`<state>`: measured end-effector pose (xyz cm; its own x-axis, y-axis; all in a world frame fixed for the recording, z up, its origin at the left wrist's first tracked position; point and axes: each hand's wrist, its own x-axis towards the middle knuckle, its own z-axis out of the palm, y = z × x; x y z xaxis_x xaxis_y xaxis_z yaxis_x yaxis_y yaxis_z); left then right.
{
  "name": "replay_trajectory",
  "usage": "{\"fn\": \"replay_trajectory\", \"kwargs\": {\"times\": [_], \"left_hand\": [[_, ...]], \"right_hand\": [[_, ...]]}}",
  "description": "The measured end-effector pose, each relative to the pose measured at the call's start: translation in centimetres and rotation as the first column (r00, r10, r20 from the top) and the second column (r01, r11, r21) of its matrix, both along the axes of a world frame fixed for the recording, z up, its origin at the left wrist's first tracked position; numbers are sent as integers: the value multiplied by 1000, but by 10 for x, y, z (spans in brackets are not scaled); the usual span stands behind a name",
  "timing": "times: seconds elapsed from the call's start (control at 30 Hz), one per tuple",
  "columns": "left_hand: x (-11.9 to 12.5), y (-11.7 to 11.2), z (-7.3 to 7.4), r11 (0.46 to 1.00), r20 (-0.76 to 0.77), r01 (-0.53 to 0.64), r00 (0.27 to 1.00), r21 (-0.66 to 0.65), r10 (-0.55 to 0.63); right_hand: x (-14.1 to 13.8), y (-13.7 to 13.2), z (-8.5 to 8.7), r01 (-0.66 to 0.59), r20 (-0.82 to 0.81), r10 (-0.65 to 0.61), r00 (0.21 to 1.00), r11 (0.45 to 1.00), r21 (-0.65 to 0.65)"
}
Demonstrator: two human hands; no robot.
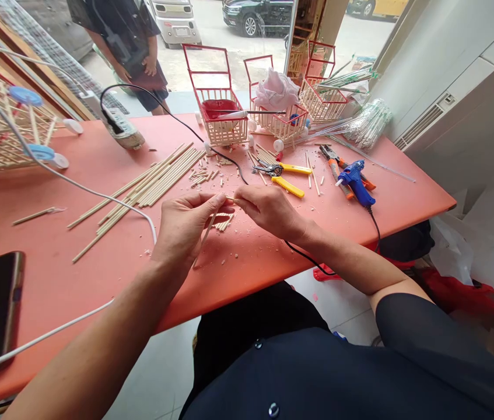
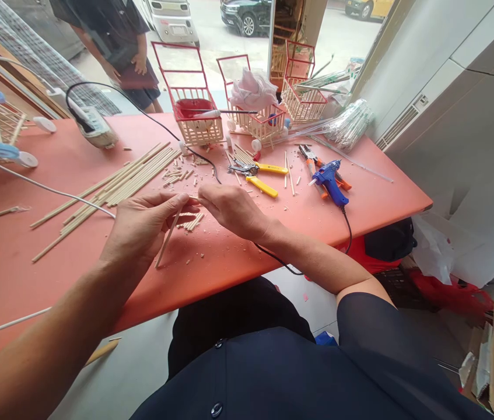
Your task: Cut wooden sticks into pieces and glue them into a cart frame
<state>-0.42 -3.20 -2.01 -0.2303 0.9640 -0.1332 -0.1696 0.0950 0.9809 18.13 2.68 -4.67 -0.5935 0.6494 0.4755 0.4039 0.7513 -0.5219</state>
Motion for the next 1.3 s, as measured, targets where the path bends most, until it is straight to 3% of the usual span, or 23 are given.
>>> {"fn": "replay_trajectory", "kwargs": {"times": [0.5, 0.73, 0.97, 1.3], "left_hand": [[-7, 2, -3, 994, 14, 105, 994, -7, -105], [-8, -1, 4, 994, -236, 101, 968, 52, -86], [-17, 7, -1, 991, -559, 105, 828, 81, -43], [-14, 8, 10, 999, -442, 37, 897, 29, -20]], "right_hand": [[4, 5, 0, -1, -3, 1, 1000, 1000, 17], [5, 9, -4, 10, -6, -10, 1000, 1000, 28], [5, 9, -5, 2, -29, -1, 1000, 999, 33], [5, 8, -4, 6, -17, -6, 1000, 1000, 21]]}}
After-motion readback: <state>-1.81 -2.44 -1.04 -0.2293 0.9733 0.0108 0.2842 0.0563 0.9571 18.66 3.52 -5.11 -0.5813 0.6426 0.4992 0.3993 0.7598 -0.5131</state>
